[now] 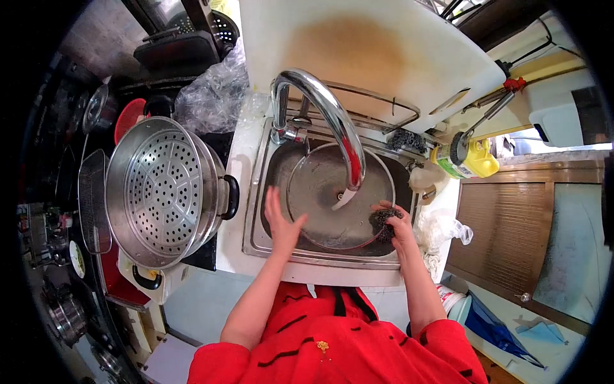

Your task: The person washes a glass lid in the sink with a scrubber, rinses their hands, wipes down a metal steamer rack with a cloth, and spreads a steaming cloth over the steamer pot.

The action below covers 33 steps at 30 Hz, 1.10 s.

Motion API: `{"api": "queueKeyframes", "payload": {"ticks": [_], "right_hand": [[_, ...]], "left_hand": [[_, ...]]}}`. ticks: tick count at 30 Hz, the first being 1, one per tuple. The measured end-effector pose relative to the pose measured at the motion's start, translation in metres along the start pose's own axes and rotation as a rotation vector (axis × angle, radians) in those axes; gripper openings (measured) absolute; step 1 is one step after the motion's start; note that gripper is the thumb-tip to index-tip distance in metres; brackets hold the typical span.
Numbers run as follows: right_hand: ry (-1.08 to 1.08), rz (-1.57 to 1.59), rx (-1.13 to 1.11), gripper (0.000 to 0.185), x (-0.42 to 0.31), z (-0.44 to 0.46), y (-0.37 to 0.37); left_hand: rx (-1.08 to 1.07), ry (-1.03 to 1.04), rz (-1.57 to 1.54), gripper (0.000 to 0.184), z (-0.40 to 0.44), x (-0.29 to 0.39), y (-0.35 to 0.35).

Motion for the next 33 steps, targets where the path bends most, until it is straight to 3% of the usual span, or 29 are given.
{"api": "queueKeyframes", "payload": {"ticks": [2,3,4,6,7,9,10,12,14,16,18,20,26,28,33], "right_hand": [[0.006,0.021,-0.024,0.051,0.011,0.008,-0.004],[0.014,0.039,-0.051,0.051,0.015,0.011,-0.003],[0.014,0.042,-0.053,0.051,0.019,0.015,-0.004],[0.086,0.085,-0.066,0.052,0.03,0.02,-0.003],[0.093,0.091,-0.064,0.052,0.032,0.021,-0.004],[0.169,-0.282,0.117,0.054,0.031,0.028,-0.019],[0.174,-0.283,0.108,0.054,0.029,0.03,-0.018],[-0.693,-1.342,0.136,0.056,-0.031,0.023,0.015],[-0.625,-1.31,0.147,0.059,-0.044,0.016,0.048],[-0.546,-1.336,0.002,0.06,-0.028,0.018,0.085],[-0.531,-1.294,-0.077,0.047,0.007,0.029,0.11],[-0.871,-1.309,-0.134,0.042,0.027,0.023,0.149],[-0.818,-0.996,-0.387,0.035,0.084,0.05,0.201],[-0.876,-1.034,-0.271,0.033,0.074,0.087,0.203],[-0.754,-1.417,0.27,0.035,0.058,0.165,0.134]], "left_hand": [[0.01,-0.497,-0.838,0.078,-0.005,-0.064,0.032],[-0.168,-0.769,-1.144,0.071,-0.014,-0.066,0.048],[-0.166,-0.767,-1.14,0.071,-0.014,-0.069,0.044],[-0.494,-1.002,-1.504,0.07,-0.029,-0.054,0.056],[-0.492,-1.01,-1.498,0.07,-0.031,-0.052,0.053],[-0.492,-0.906,-1.374,0.071,-0.027,-0.047,0.042],[-0.481,-0.908,-1.371,0.071,-0.03,-0.053,0.041],[-0.442,-0.904,-1.4,0.073,-0.03,-0.07,0.045],[-0.435,-0.915,-1.343,0.073,-0.029,-0.081,0.051],[-0.429,-0.922,-1.292,0.073,-0.029,-0.086,0.059],[-0.47,-0.914,-1.196,0.072,-0.026,-0.089,0.065],[-0.44,-0.952,-1.194,0.069,-0.028,-0.09,0.071],[-0.385,-0.993,-1.106,0.061,-0.03,-0.103,0.083],[-0.338,-1.037,-1.001,0.059,-0.034,-0.111,0.085],[-0.38,-0.968,-0.941,0.071,-0.03,-0.108,0.08]]}}
Point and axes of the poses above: each hand's wrist, its own z-axis towards the middle knuckle, its own y-axis out of the palm, x = y × z, the point moved 7 cm from there along z, towards the middle knuckle, and after that the axes turned 2 degrees about x, right-handed, at the moved point
